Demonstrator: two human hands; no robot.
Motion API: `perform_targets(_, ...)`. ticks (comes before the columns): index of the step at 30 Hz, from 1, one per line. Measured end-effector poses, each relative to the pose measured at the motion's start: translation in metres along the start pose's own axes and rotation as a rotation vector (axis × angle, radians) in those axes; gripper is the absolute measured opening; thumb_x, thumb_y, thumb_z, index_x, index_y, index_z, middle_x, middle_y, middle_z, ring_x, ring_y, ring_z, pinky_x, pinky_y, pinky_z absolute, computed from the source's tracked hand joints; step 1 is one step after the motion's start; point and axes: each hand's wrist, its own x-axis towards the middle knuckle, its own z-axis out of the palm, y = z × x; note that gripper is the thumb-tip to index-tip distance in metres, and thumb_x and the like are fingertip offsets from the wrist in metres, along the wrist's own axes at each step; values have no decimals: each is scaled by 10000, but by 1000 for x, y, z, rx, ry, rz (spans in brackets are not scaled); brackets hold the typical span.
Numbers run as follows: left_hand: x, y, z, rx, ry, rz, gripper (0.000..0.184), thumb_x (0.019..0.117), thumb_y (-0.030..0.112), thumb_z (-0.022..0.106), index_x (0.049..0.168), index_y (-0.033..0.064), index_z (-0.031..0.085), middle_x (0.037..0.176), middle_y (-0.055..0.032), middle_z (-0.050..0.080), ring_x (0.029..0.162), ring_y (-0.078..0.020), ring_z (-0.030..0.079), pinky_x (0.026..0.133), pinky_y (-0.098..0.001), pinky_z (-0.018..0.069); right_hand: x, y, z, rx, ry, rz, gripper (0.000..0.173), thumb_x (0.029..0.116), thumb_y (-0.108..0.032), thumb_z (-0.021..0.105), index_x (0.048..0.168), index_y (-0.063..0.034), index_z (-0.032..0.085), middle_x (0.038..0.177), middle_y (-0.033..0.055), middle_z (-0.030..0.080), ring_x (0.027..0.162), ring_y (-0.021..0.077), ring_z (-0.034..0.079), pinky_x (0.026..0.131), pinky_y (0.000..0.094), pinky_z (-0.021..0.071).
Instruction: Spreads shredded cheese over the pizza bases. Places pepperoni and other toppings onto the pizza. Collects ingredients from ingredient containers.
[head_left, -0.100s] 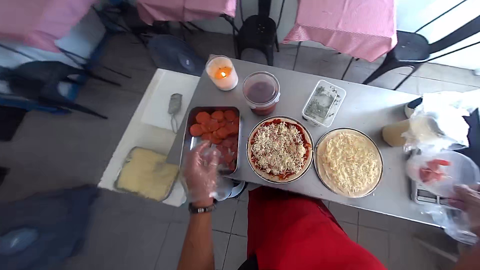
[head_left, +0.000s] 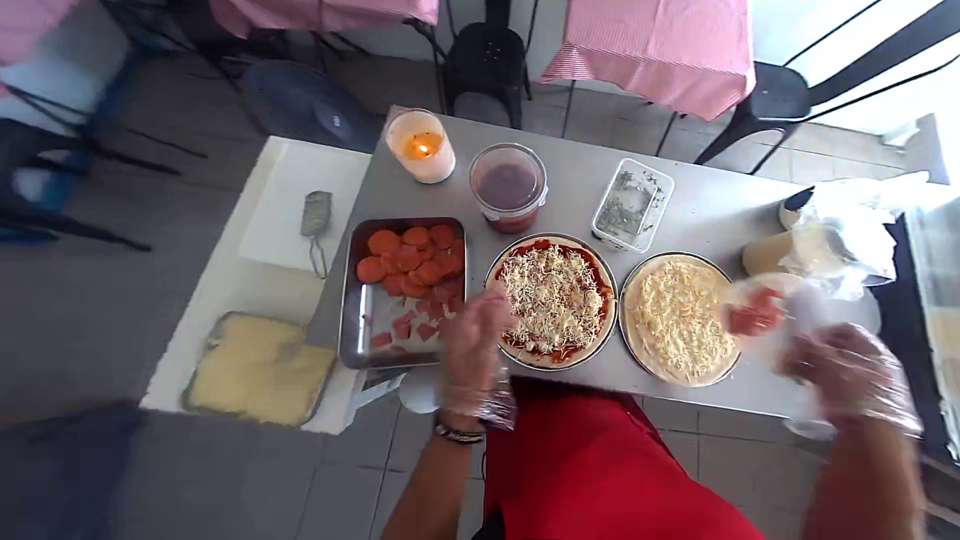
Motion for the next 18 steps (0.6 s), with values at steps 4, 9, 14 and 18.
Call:
perform_targets(4,15,6,81,-678,-291,-519,639,1096,549,168,1606,184,295,1495,-167,509,1209,-341,629,934,-522,557,-30,-38,119,-87,-123,-225,144,938,4,625,1032,90,558,811,121,652,637,208,705,637,420,653)
perform_targets(9,45,9,96,-922,-230,-557,767,1043,675,126,1531,152,400,1393,-163,563,1185,-305,610,936,-491,541,-53,-44,183,-476,117,-942,148,829,-72,717,757,47,663,770,212,653,758,371,683,681,505,571)
perform_targets(14,59,0,100,-1158,-190,-556,667,1073,592,201,1270,73,571,1014,-135,699,909,-255,704,806,-422,603,-26,-21,199,-234,226,-1488,189,917,-126,620,734,-86,589,705,103,588,794,254,644,780,348,541)
perform_targets(18,63,-6,105,-1197,-202,-574,524,1100,479,264,1179,72,584,946,-126,681,849,-249,690,749,-422,599,-6,-16,196,-133,179,-1633,207,978,-178,585,785,-120,539,736,56,553,849,203,622,850,304,531)
